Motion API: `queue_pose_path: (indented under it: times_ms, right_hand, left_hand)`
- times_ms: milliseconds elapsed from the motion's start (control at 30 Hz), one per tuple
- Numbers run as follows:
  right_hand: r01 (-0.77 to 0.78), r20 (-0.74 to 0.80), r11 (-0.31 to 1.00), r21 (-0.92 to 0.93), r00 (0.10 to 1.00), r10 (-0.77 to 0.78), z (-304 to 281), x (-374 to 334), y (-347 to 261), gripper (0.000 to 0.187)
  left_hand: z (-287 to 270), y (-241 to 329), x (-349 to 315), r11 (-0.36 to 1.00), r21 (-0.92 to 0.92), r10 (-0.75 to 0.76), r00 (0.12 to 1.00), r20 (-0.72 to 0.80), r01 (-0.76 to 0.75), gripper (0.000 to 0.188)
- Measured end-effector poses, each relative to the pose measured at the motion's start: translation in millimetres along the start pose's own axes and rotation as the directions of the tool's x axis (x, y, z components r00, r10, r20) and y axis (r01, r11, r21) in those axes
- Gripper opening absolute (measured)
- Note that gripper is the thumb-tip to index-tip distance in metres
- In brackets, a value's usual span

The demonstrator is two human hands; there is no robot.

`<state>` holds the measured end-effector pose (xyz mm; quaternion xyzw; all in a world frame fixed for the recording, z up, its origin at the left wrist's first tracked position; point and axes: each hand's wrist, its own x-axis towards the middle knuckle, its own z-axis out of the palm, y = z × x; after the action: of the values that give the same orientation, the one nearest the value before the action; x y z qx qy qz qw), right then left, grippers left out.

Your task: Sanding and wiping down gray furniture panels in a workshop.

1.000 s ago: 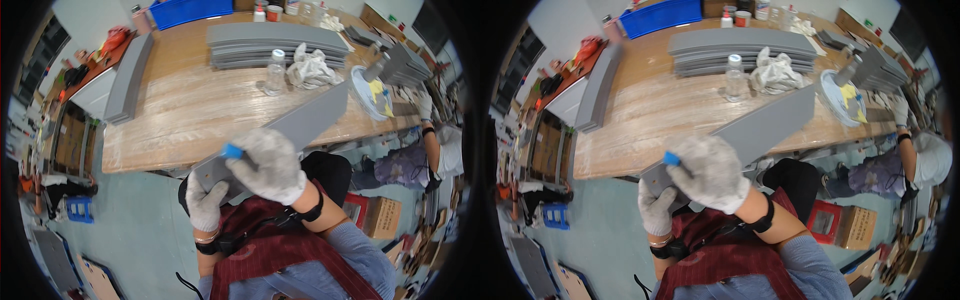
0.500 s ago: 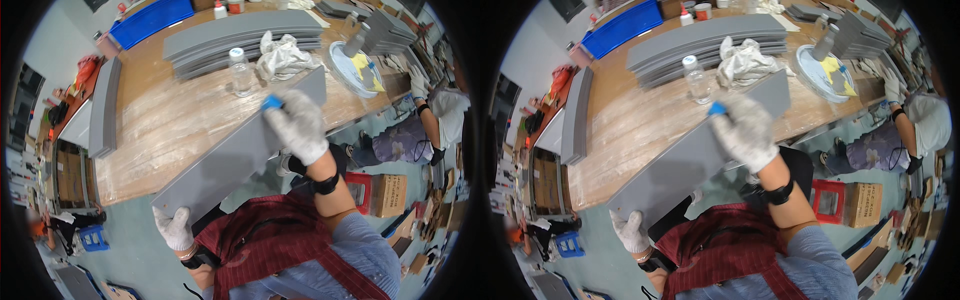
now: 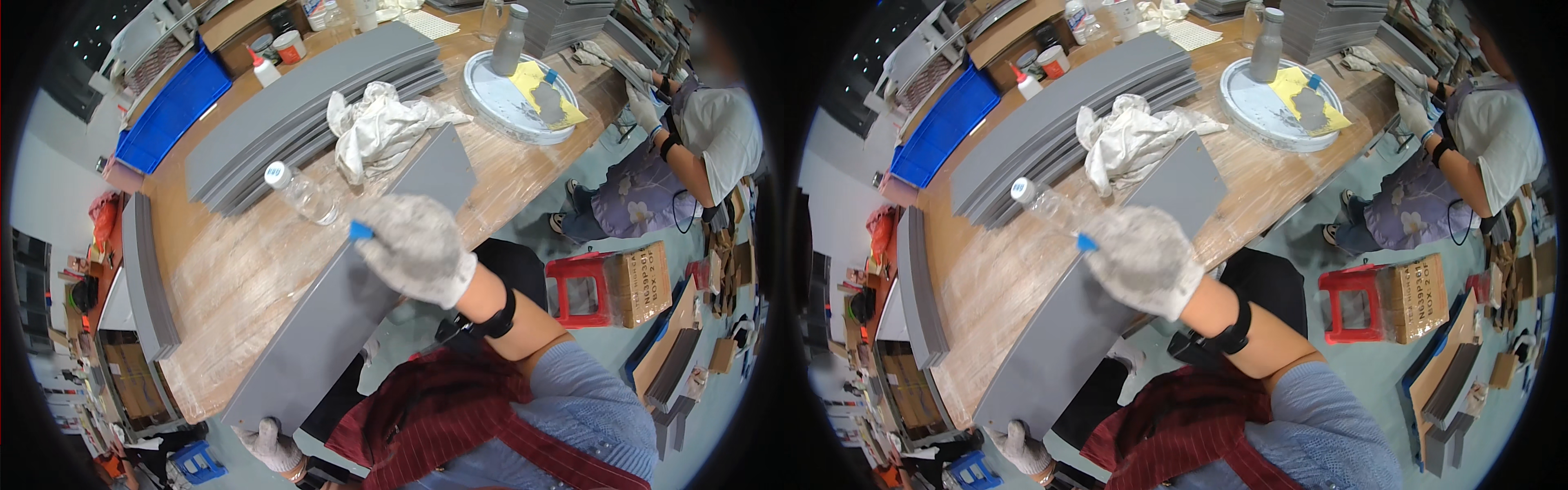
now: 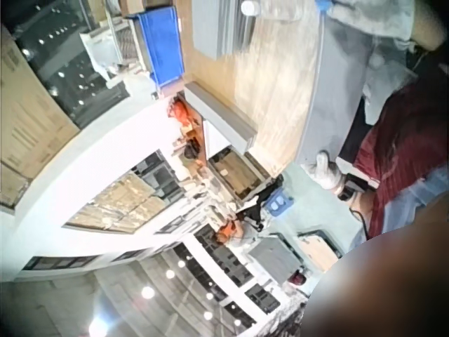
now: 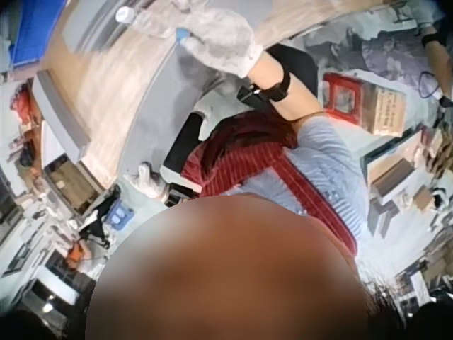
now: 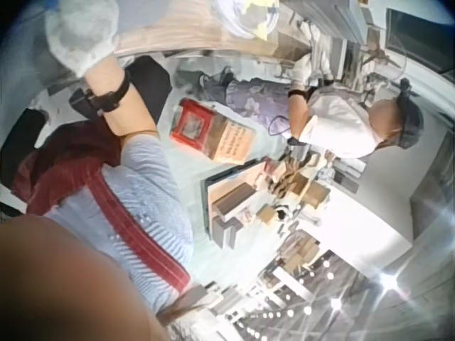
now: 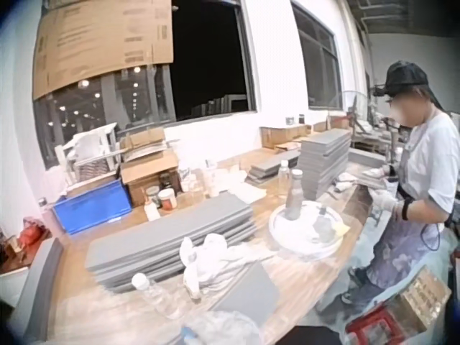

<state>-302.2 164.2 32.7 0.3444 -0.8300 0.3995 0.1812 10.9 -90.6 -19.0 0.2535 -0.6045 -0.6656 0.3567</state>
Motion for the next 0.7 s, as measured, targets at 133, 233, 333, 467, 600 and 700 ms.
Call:
queue_pose_path:
  times_ms: [133, 233, 333, 467, 600, 700]
  right_hand:
    - [-0.126, -0.138, 0.986, -0.111, 0.984, 0.11, -26.4, 11.6, 70.7, 0.03]
    - [-0.36, -0.077, 0.929, -0.081, 0.932, 0.355, -44.9, 26.6, 124.0, 0.038]
    - [-0.445, -0.14, 0.887, -0.124, 0.893, 0.429, -67.1, 38.1, 164.3, 0.043]
    - [-0.572, -0.06, 0.82, 0.006, 0.818, 0.571, -93.1, 50.5, 200.5, 0.047]
    - [-0.538, 0.228, 0.782, 0.315, 0.843, 0.488, -106.7, 56.9, 215.5, 0.044]
    - [-0.555, 0.344, 0.787, 0.271, 0.819, 0.459, -106.4, 64.5, 219.6, 0.043]
  left_hand:
    - [0.0, 0.6, 9.8, 0.998, -0.045, -0.032, 0.996, 0.084, 0.036, 0.082]
    - [4.7, 6.2, 16.5, 0.984, 0.156, -0.093, 0.996, 0.012, 0.09, 0.075]
    - [-0.1, 3.8, 22.5, 0.982, 0.18, -0.05, 0.999, -0.004, 0.05, 0.066]
    - [-42.0, -10.5, 40.4, 0.925, 0.37, -0.114, 0.992, 0.054, 0.087, 0.059]
    - [-91.6, -31.8, 57.8, 0.898, 0.419, -0.129, 0.991, -0.041, 0.135, 0.041]
    - [-103.0, -38.1, 67.9, 0.882, 0.443, -0.13, 0.986, -0.103, 0.162, 0.037]
